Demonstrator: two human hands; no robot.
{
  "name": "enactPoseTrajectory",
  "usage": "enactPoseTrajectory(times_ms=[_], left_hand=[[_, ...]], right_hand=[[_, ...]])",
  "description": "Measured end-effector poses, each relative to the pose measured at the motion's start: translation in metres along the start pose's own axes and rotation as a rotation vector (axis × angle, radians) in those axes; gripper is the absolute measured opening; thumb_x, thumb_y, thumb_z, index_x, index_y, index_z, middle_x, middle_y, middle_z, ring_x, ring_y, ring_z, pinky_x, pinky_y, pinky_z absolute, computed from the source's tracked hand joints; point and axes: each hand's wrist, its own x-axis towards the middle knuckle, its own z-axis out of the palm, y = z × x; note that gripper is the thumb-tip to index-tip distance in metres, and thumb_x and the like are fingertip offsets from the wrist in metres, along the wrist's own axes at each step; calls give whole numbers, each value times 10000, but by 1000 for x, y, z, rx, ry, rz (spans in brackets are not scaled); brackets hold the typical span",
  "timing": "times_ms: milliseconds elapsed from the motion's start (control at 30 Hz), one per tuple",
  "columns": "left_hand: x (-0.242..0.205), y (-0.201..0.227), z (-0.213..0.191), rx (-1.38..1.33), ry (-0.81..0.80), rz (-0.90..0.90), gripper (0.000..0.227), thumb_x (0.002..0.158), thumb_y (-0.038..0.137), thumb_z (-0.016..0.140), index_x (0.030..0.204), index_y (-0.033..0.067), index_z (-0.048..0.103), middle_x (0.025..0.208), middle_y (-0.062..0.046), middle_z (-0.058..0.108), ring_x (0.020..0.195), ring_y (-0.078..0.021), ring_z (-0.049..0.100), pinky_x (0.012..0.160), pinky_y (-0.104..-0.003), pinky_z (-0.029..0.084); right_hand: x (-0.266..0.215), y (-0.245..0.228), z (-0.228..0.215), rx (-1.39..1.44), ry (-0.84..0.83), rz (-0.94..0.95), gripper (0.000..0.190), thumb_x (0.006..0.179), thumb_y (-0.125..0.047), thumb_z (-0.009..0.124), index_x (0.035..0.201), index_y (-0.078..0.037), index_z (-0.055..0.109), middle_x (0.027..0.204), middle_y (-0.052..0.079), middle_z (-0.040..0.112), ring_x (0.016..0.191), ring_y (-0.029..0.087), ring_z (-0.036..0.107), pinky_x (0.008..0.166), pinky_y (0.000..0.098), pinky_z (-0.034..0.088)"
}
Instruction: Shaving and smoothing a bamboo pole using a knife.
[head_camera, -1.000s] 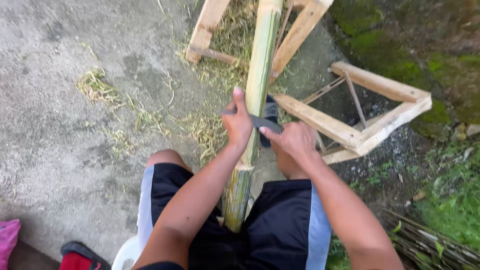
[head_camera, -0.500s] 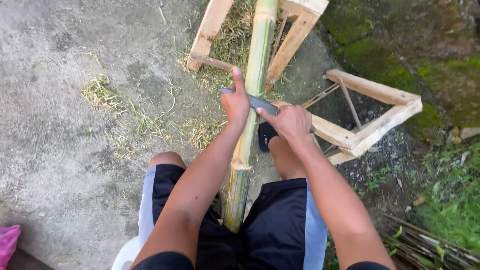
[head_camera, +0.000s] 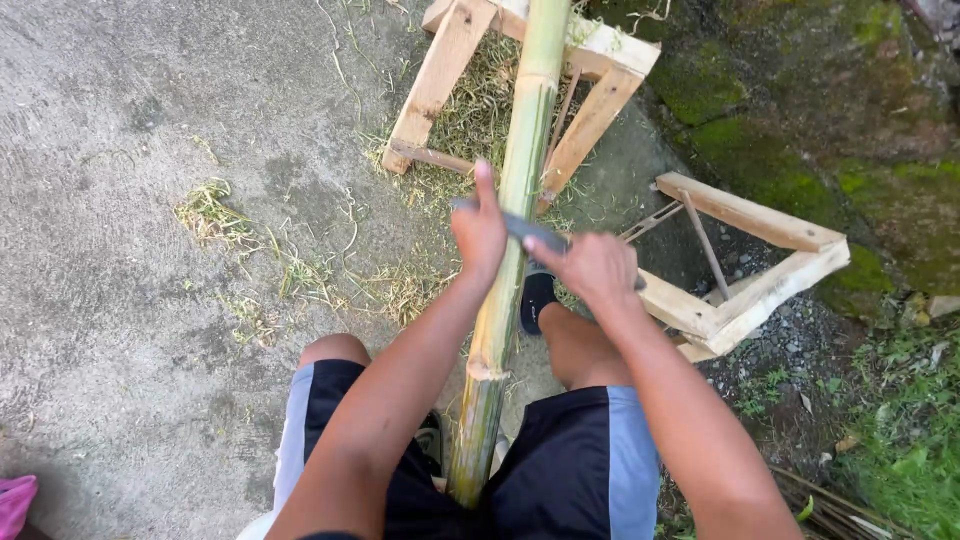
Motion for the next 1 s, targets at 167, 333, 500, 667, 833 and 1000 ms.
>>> enactPoseTrajectory(times_ms=[167, 333, 500, 667, 833, 1000], left_hand=[[-2, -6, 1, -127, -21, 68, 837, 864, 775, 494, 916, -13, 772, 690, -123, 722, 629, -201, 669, 603, -431, 534], [53, 14, 41, 12, 15, 29, 864, 904, 765, 450, 644, -34, 652, 600, -143, 634, 574, -237, 619, 590, -444, 514], [6, 8, 4, 33, -50, -9, 837, 909, 775, 417, 549, 38, 581, 512, -99, 550, 535, -229, 575, 547, -450, 465], [43, 18, 36, -61, 6, 66, 848, 888, 756, 484, 626, -38, 626, 556, -110, 601, 524, -232, 595, 526, -458, 509], [15, 18, 11, 38, -30, 63, 862, 914, 752, 423, 745, -40, 720, 535, -131, 604, 535, -215, 601, 546, -428, 485], [10, 7, 9, 29, -103, -33, 844, 911, 747, 433, 781, -27, 741, 550, -132, 617, 551, -209, 604, 538, -434, 500]], right_hand=[[3, 11, 13, -56, -26, -43, 957, 767, -930, 502, 706, -9, 758, 601, 249, 665, 577, 405, 697, 552, 497, 544], [45, 5, -6, -31, 33, -7, 962, 801, -939, 503, 672, -18, 751, 606, 250, 652, 596, 417, 682, 561, 504, 540], [13, 8, -3, -8, -128, 0, 950, 754, -934, 492, 633, -26, 745, 566, 244, 641, 587, 401, 687, 578, 495, 549], [57, 5, -6, -42, -18, 15, 1012, 839, -954, 461, 693, 9, 736, 646, 245, 666, 641, 403, 696, 591, 499, 549], [25, 3, -13, -53, -78, -6, 981, 809, -932, 467, 706, 0, 756, 651, 267, 674, 651, 415, 707, 578, 511, 552], [18, 14, 13, -33, -162, -49, 970, 758, -927, 479, 696, 0, 759, 628, 271, 679, 641, 419, 715, 630, 507, 555]])
